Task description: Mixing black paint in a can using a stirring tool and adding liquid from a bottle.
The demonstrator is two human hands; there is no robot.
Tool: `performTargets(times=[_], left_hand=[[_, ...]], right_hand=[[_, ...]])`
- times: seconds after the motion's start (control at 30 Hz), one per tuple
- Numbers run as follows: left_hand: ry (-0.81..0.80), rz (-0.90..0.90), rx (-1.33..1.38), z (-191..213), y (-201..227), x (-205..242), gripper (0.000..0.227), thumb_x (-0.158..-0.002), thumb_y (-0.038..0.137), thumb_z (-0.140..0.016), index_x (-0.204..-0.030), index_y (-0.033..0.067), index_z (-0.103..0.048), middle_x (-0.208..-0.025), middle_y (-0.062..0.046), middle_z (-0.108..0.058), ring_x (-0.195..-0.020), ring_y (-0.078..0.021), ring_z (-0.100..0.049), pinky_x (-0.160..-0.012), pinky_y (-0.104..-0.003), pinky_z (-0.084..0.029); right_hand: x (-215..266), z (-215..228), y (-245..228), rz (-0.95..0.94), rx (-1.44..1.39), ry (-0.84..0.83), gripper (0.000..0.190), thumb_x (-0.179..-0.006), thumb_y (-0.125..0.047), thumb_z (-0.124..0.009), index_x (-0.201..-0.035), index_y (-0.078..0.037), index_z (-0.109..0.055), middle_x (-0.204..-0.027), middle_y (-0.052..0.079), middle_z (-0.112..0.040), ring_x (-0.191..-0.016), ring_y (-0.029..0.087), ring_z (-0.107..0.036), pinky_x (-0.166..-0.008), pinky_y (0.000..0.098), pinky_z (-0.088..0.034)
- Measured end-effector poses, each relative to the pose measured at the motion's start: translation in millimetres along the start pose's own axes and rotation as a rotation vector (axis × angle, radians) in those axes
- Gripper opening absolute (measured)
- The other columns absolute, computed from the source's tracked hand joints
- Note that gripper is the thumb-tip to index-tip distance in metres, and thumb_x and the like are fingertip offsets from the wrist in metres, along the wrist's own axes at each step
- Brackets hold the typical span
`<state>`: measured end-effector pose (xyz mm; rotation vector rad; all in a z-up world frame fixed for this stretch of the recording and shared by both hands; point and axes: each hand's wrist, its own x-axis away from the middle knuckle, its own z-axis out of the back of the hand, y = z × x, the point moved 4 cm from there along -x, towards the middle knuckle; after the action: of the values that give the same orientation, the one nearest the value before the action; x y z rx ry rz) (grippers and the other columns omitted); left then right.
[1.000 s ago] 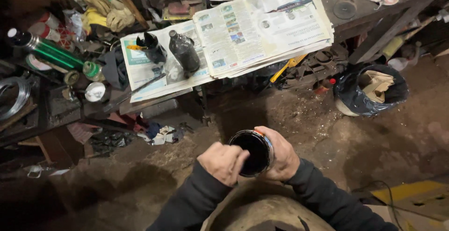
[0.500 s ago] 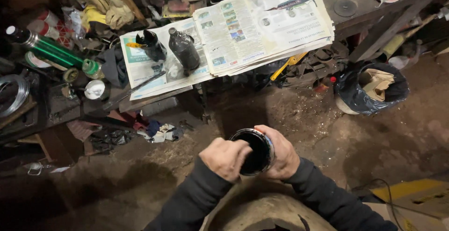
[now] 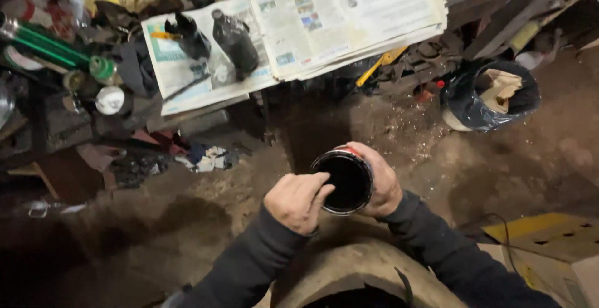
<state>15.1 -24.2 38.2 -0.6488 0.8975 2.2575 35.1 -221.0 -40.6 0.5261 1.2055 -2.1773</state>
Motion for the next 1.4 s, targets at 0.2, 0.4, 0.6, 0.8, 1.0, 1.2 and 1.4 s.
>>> performTargets(times=[0.2, 0.4, 0.6, 0.8, 1.0, 1.2, 1.4], left_hand=[[-0.083, -0.015, 0.120, -0.1, 5.5, 5.4, 0.014, -0.091, 0.012, -0.077, -0.102, 0.0062, -0.071, -0.091, -0.007, -0.072, -0.075, -0.0259, -0.067, -0.068, -0.036, -0.053], [-0.011, 0.118, 0.049, -4.4, -10.9, 29.5, 0.017, -0.090, 0.012, -0.077, -0.104, 0.0039, -0.072, -0.091, -0.008, -0.071, -0.075, -0.0275, -0.065, -0.068, -0.036, -0.052], [0.029, 0.238, 0.117, -8.1, -19.9, 77.6, 0.014, -0.091, 0.011, -0.074, -0.104, 0.0063, -0.070, -0.096, -0.007, -0.072, -0.082, -0.0266, -0.067, -0.075, -0.036, -0.053], [0.060, 0.358, 0.048, -12.1, -21.0, 100.1, 0.014, -0.091, 0.011, -0.075, -0.102, 0.0041, -0.069, -0.094, -0.008, -0.070, -0.081, -0.0286, -0.065, -0.075, -0.037, -0.053], [0.066, 0.408, 0.108, -3.1, -33.4, 114.8, 0.010, -0.092, 0.011, -0.074, -0.099, 0.0067, -0.070, -0.092, -0.007, -0.070, -0.081, -0.0282, -0.065, -0.075, -0.037, -0.053], [0.046, 0.431, 0.204, 7.7, -52.4, 114.0, 0.008, -0.091, 0.012, -0.074, -0.097, 0.0077, -0.072, -0.088, -0.007, -0.069, -0.079, -0.0291, -0.066, -0.074, -0.038, -0.053], [-0.059, 0.386, 0.186, 28.8, -68.2, 111.7, 0.006, -0.093, 0.013, -0.072, -0.092, 0.0074, -0.070, -0.086, -0.008, -0.068, -0.078, -0.0302, -0.065, -0.074, -0.039, -0.053]], right_hand=[[-8.8, 8.0, 5.0, 0.113, -0.030, 0.025, 0.098, -0.076, -0.030, -0.094, -0.147, 0.007, -0.037, -0.141, 0.022, -0.057, -0.130, 0.031, -0.062, -0.114, 0.0422, -0.050], [-20.9, -3.0, 0.3, 0.123, 0.046, -0.128, 0.100, -0.067, -0.030, -0.095, -0.143, 0.006, -0.042, -0.140, 0.027, -0.056, -0.130, 0.039, -0.060, -0.112, 0.0446, -0.049], [-10.0, -34.3, 8.6, 0.069, -0.071, -0.349, 0.102, -0.063, -0.033, -0.096, -0.142, 0.002, -0.043, -0.138, 0.023, -0.058, -0.128, 0.038, -0.060, -0.110, 0.0437, -0.049], [13.8, -62.7, 17.9, -0.109, -0.156, -0.477, 0.103, -0.063, -0.032, -0.097, -0.145, 0.001, -0.043, -0.134, 0.018, -0.064, -0.122, 0.030, -0.066, -0.106, 0.0388, -0.052], [34.0, -81.8, 28.5, -0.211, -0.206, -0.552, 0.102, -0.053, -0.024, -0.094, -0.141, 0.000, -0.050, -0.135, 0.018, -0.063, -0.125, 0.032, -0.065, -0.107, 0.0414, -0.051], [30.6, -96.7, 16.6, -0.242, -0.195, -0.533, 0.100, -0.051, -0.026, -0.093, -0.139, -0.001, -0.053, -0.137, 0.019, -0.061, -0.127, 0.034, -0.062, -0.109, 0.0425, -0.049], [13.4, -105.5, -10.3, -0.174, -0.224, -0.521, 0.103, -0.053, -0.025, -0.094, -0.142, 0.001, -0.049, -0.138, 0.020, -0.061, -0.129, 0.035, -0.061, -0.111, 0.0434, -0.048]])
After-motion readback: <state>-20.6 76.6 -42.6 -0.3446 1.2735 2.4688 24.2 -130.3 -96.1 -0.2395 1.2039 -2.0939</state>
